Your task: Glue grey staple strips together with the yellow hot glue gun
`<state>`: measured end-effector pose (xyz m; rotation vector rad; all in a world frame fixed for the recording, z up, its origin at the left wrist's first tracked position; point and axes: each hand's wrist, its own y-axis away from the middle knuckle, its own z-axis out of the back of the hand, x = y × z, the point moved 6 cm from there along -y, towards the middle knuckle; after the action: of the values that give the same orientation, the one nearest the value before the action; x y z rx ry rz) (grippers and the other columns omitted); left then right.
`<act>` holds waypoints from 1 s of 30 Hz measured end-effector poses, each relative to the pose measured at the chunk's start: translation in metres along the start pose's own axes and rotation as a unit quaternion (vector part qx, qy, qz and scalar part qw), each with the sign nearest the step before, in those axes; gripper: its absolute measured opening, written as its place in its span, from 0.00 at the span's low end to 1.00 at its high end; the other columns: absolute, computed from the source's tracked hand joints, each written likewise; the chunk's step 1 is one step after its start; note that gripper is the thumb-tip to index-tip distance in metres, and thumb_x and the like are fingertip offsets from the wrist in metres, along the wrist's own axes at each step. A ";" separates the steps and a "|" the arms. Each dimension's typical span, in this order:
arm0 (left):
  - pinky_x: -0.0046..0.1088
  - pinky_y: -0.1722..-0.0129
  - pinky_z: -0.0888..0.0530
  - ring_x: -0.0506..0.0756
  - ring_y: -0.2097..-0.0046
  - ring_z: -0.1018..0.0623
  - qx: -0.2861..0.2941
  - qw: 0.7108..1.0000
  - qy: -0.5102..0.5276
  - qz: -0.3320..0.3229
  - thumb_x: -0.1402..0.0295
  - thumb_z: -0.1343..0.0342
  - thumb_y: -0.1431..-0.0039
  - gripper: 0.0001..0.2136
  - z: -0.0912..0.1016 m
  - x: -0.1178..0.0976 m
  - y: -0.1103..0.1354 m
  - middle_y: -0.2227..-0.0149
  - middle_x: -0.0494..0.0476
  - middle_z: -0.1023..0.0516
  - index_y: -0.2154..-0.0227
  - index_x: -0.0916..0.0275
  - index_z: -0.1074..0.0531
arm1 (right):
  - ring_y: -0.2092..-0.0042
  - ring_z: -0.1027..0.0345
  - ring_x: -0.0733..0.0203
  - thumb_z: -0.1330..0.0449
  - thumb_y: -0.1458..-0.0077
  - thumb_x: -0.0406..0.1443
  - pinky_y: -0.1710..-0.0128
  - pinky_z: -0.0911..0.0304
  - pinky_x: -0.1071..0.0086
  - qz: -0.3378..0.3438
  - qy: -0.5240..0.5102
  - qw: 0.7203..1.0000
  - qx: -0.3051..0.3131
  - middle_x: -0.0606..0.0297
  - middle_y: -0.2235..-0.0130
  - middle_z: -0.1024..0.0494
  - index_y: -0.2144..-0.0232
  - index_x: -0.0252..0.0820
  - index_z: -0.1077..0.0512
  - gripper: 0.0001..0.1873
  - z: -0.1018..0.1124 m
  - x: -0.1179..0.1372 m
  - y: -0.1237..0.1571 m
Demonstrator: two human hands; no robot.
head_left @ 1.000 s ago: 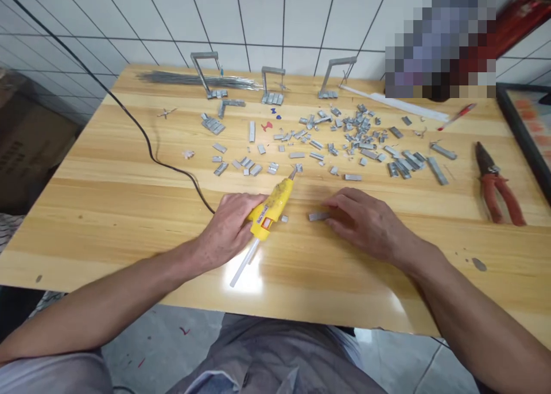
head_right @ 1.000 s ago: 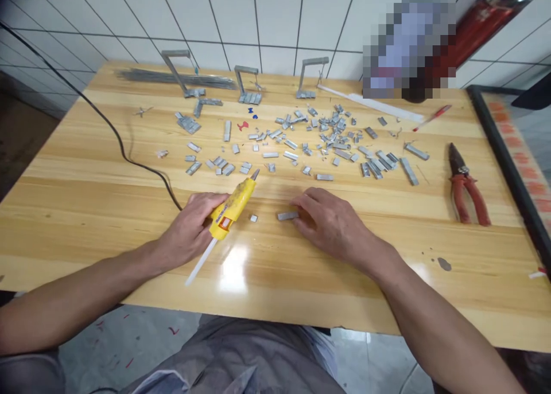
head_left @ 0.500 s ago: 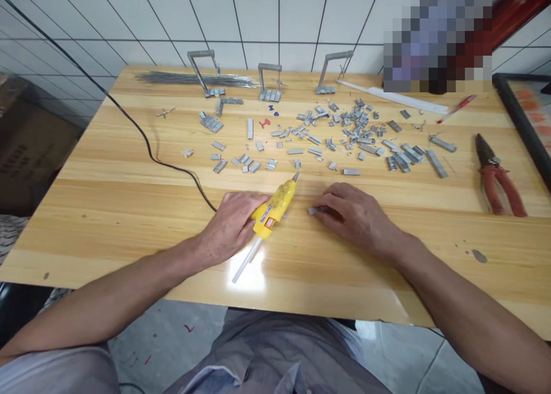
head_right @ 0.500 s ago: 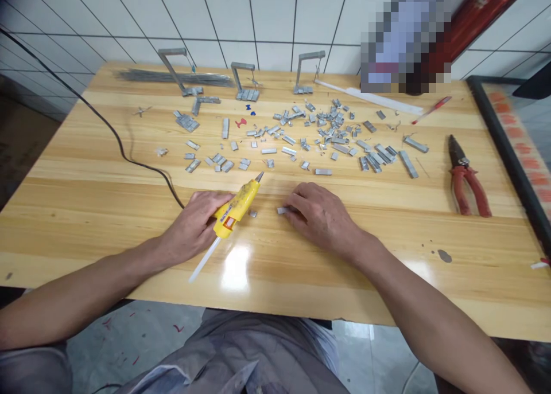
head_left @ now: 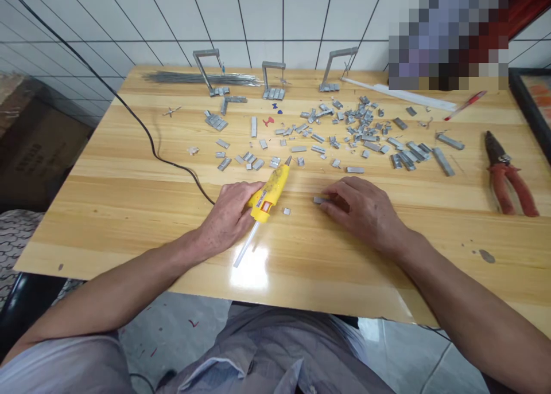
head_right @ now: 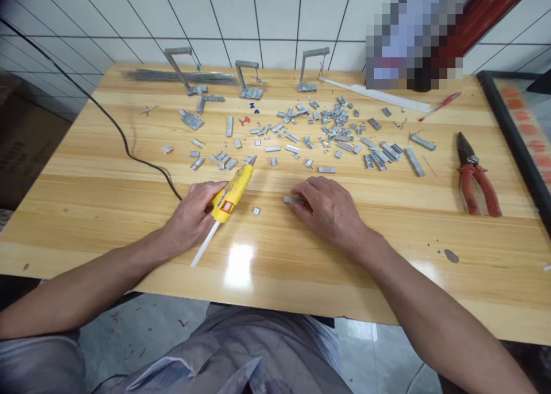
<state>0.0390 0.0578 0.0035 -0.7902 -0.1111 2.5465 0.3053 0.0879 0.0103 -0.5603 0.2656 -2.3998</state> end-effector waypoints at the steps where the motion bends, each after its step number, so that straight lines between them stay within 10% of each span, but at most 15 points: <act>1: 0.41 0.46 0.28 0.61 0.49 0.20 0.004 1.000 0.000 0.001 0.64 0.53 0.27 0.18 -0.001 0.000 0.000 0.49 0.63 0.17 0.41 0.64 0.30 | 0.64 0.28 0.54 0.40 0.32 0.44 0.62 0.35 0.61 -0.004 -0.003 1.000 -0.008 0.59 0.65 0.20 0.60 0.44 0.24 0.11 0.001 0.000 0.000; 30: 0.42 0.46 0.28 0.61 0.48 0.20 0.017 0.999 -0.012 -0.038 0.71 0.52 0.30 0.18 -0.007 -0.002 0.003 0.47 0.64 0.17 0.40 0.62 0.29 | 0.73 0.32 0.60 0.43 0.33 0.38 0.70 0.39 0.65 -0.146 -0.127 0.980 -0.050 0.67 0.73 0.23 0.68 0.48 0.27 0.10 0.013 -0.017 -0.003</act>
<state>0.0433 0.0538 -0.0019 -0.7275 -0.1025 2.4811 0.3217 0.1008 0.0168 -1.0052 0.2045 -2.5670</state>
